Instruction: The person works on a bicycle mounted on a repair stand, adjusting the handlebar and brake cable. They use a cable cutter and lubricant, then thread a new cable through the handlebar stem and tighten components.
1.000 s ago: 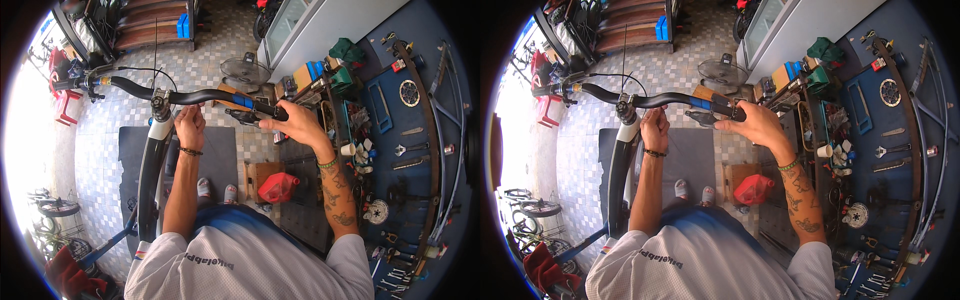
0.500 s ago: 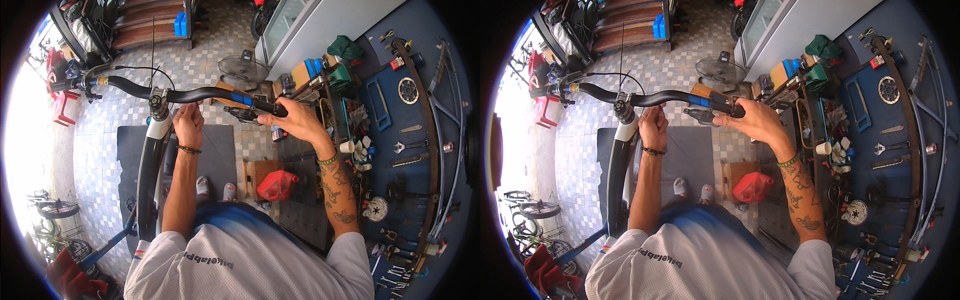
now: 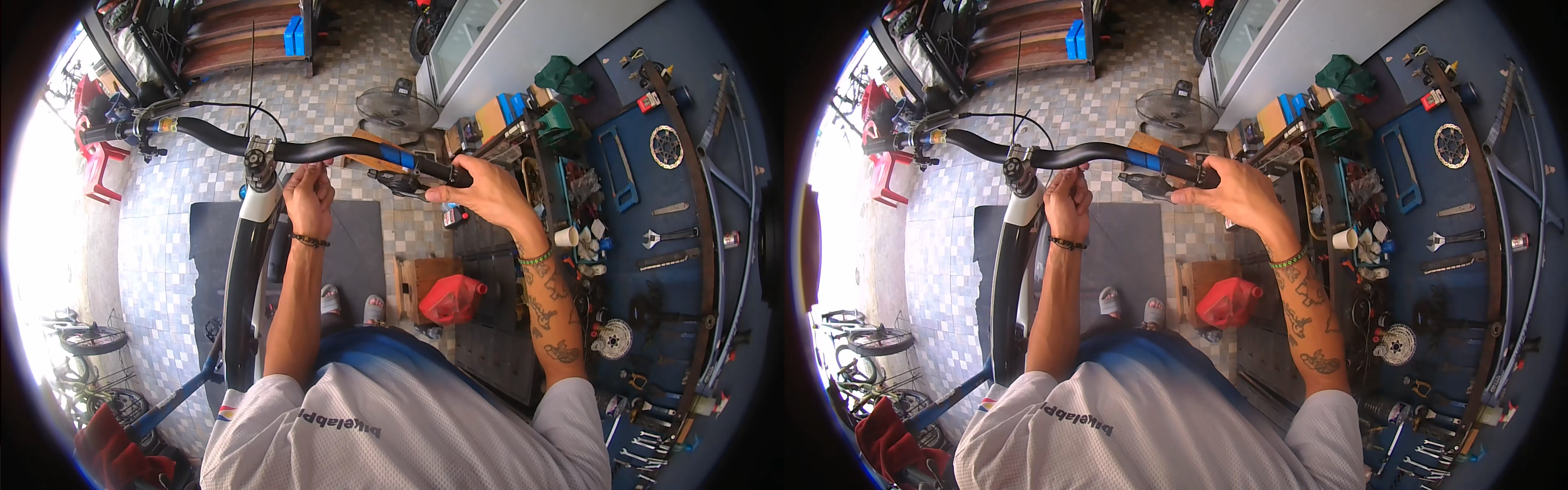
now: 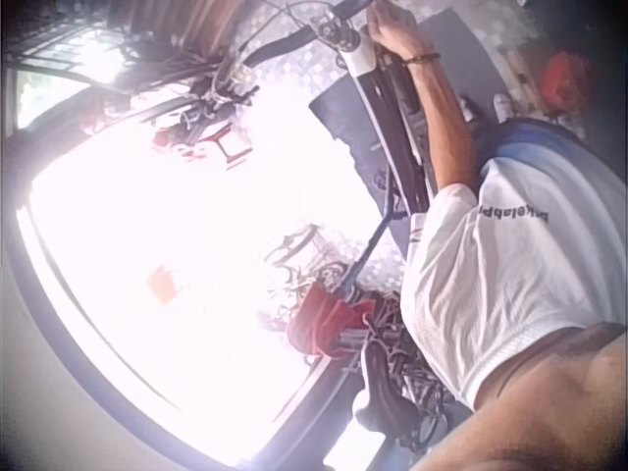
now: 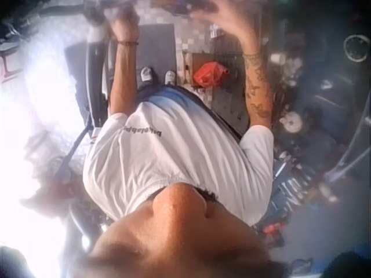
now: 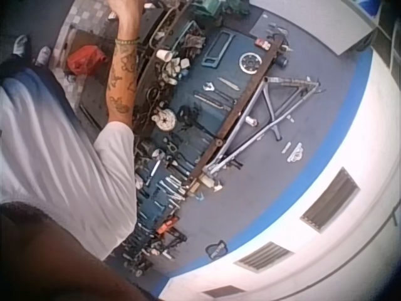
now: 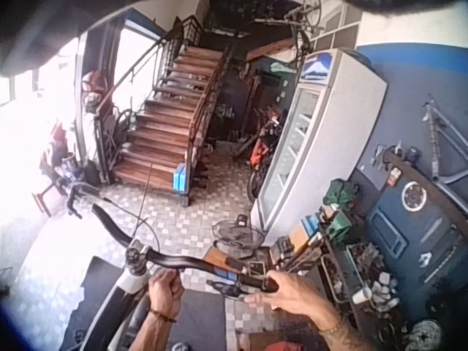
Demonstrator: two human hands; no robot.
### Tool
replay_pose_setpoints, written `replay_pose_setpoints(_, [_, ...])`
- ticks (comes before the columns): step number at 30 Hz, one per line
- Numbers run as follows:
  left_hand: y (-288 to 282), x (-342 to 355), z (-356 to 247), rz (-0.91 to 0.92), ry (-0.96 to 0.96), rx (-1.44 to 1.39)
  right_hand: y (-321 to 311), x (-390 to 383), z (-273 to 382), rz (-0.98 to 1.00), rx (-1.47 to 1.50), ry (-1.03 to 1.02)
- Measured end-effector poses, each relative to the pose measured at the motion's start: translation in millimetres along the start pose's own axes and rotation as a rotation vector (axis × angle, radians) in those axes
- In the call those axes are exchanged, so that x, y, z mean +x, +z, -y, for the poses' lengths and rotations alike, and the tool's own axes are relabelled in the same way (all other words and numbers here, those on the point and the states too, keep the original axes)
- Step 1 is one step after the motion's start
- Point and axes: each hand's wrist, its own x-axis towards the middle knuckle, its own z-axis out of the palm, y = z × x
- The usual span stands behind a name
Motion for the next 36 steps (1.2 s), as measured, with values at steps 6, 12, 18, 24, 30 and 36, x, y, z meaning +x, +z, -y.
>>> replay_pose_setpoints(6, [3.4,-0.9,-0.1,-0.004,-0.022,-0.007,11.9,6.0,-21.6,-0.116,-0.011,-0.140])
replay_pose_setpoints(12, [0.6,-1.2,-0.2,-0.008,-0.012,0.007,3.5,1.9,-6.9,0.000,0.003,0.004])
replay_pose_setpoints(18, [0.2,-1.6,1.6,-0.014,-0.018,0.020,4.7,-2.4,-16.3,-0.005,0.055,-0.109])
replay_pose_setpoints(24, [-1.2,-1.7,2.1,-0.003,-0.023,0.014,13.1,-6.2,-14.8,-0.159,-0.086,-0.137])
replay_pose_setpoints(30, [-1.6,-3.5,2.0,-0.018,-0.023,0.025,23.4,-11.8,-12.5,-0.249,-0.145,-0.170])
replay_pose_setpoints(36, [-5.5,-2.0,0.9,-0.004,-0.016,0.017,14.3,-17.0,-5.0,-0.132,-0.066,-0.101])
